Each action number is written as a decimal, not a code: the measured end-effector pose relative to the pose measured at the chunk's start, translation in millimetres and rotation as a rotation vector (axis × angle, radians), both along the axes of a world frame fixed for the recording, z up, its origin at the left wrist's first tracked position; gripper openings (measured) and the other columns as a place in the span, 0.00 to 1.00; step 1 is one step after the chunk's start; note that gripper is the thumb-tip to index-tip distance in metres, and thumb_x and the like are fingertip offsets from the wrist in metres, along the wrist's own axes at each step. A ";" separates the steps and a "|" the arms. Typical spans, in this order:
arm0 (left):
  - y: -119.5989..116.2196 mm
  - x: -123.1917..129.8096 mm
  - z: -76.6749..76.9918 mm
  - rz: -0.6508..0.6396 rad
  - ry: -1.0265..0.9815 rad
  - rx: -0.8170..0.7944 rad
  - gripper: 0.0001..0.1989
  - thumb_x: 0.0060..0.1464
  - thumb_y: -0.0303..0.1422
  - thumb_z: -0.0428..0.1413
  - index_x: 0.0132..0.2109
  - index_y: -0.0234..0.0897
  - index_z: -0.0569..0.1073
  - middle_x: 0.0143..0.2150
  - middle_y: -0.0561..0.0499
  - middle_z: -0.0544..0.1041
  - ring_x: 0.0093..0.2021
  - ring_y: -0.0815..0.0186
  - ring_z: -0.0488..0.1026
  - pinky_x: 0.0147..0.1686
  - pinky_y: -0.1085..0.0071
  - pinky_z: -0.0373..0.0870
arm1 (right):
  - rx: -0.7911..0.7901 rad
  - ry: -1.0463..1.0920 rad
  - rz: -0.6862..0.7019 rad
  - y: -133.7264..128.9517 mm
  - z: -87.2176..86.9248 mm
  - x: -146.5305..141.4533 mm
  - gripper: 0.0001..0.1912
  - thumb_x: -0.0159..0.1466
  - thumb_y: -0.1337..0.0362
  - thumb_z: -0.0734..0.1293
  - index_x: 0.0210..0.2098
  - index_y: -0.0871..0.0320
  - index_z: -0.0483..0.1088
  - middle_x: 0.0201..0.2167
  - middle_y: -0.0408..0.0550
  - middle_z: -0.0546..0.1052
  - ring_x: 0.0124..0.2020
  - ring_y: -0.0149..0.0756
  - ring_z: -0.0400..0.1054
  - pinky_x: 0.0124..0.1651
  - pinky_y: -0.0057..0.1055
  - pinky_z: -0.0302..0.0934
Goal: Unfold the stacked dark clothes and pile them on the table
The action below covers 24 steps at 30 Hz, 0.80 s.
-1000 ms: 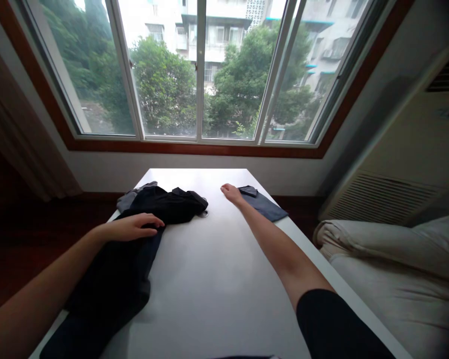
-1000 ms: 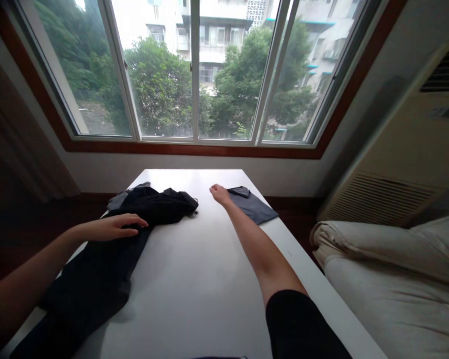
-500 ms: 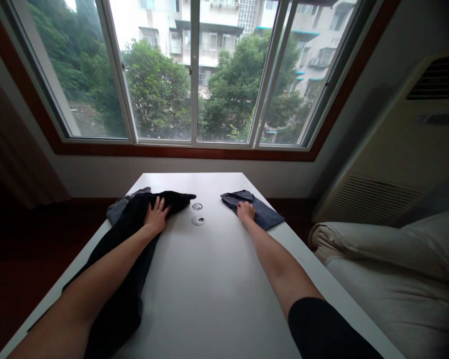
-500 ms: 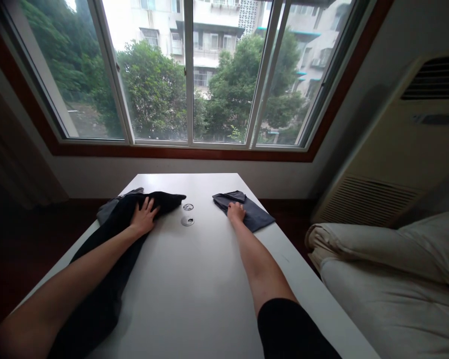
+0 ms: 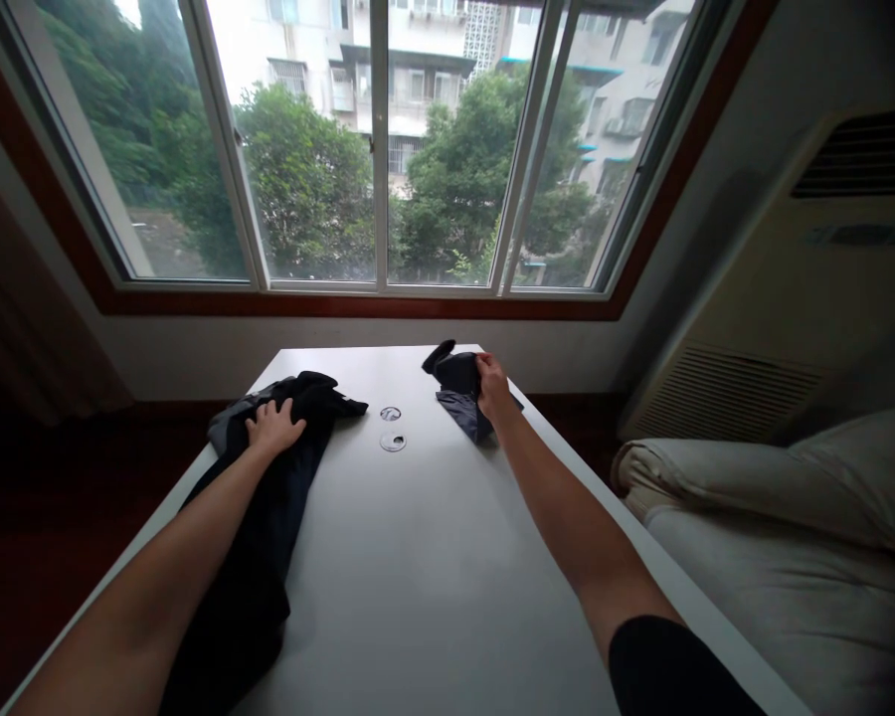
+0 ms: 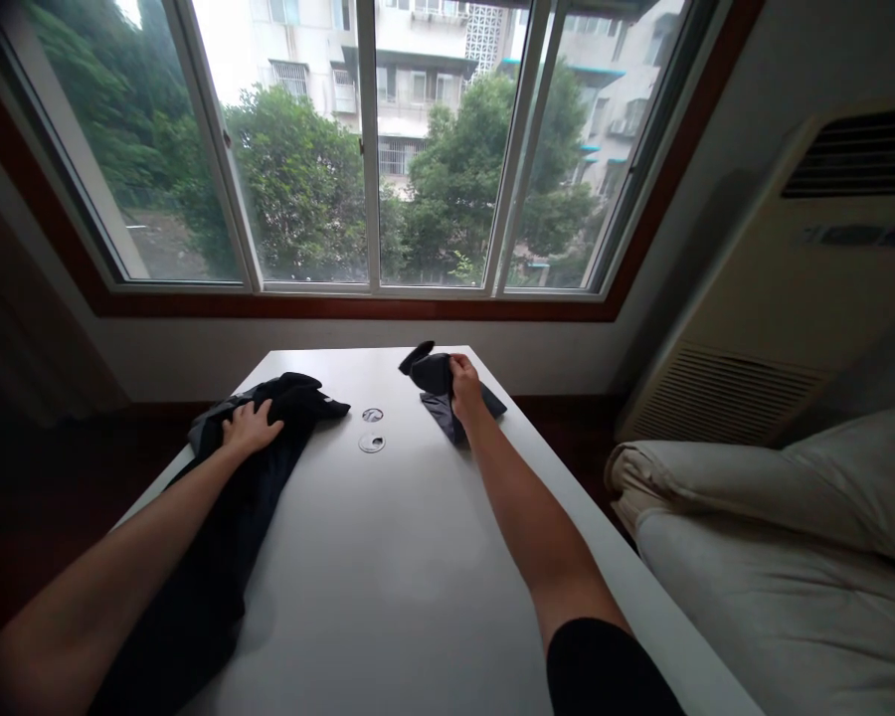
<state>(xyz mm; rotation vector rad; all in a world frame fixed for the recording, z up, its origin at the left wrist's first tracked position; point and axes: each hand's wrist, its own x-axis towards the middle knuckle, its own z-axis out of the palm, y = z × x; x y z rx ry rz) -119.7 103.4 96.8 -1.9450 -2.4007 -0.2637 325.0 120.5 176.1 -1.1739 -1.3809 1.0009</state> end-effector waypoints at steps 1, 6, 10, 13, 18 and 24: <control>-6.5 8.0 1.9 -0.028 0.040 0.068 0.35 0.63 0.43 0.50 0.72 0.30 0.60 0.74 0.28 0.56 0.73 0.36 0.49 0.66 0.37 0.48 | 0.044 0.065 0.036 -10.3 1.1 -2.5 0.17 0.66 0.47 0.65 0.44 0.52 0.69 0.35 0.45 0.76 0.39 0.39 0.71 0.42 0.31 0.66; -44.7 64.9 7.8 -0.412 -0.080 0.086 0.30 0.65 0.40 0.50 0.71 0.36 0.64 0.73 0.39 0.62 0.71 0.49 0.58 0.69 0.54 0.51 | -0.133 -0.120 0.746 -66.9 -5.3 -0.4 0.22 0.60 0.48 0.75 0.41 0.60 0.74 0.45 0.55 0.79 0.49 0.46 0.73 0.53 0.39 0.66; -94.8 118.1 -5.3 -0.705 -0.379 -0.296 0.29 0.70 0.50 0.40 0.61 0.40 0.76 0.57 0.44 0.79 0.56 0.54 0.74 0.57 0.63 0.67 | -0.206 -0.308 0.942 -65.2 -24.7 0.5 0.22 0.64 0.49 0.72 0.45 0.62 0.76 0.47 0.56 0.80 0.51 0.45 0.74 0.56 0.39 0.65; -148.9 154.1 -18.9 -0.852 -0.323 -0.251 0.37 0.64 0.59 0.48 0.70 0.43 0.66 0.61 0.40 0.73 0.59 0.50 0.71 0.59 0.58 0.66 | -0.119 -0.424 0.449 -34.4 -48.7 -0.5 0.17 0.69 0.52 0.66 0.47 0.60 0.74 0.46 0.53 0.79 0.48 0.39 0.74 0.51 0.32 0.65; -234.8 201.9 -29.7 -1.129 -0.100 -0.216 0.52 0.49 0.57 0.63 0.75 0.47 0.54 0.69 0.33 0.62 0.64 0.35 0.64 0.60 0.41 0.65 | -0.189 -0.700 -0.218 9.5 -79.9 -3.6 0.22 0.71 0.53 0.61 0.58 0.59 0.69 0.53 0.55 0.77 0.52 0.41 0.72 0.52 0.31 0.63; -267.0 209.2 -9.8 -1.433 -0.026 -0.474 0.27 0.59 0.40 0.55 0.65 0.45 0.68 0.49 0.39 0.77 0.38 0.50 0.79 0.31 0.58 0.75 | -0.185 -1.025 -0.187 2.9 -105.2 -33.4 0.34 0.65 0.46 0.66 0.65 0.58 0.64 0.59 0.62 0.73 0.60 0.50 0.67 0.54 0.35 0.63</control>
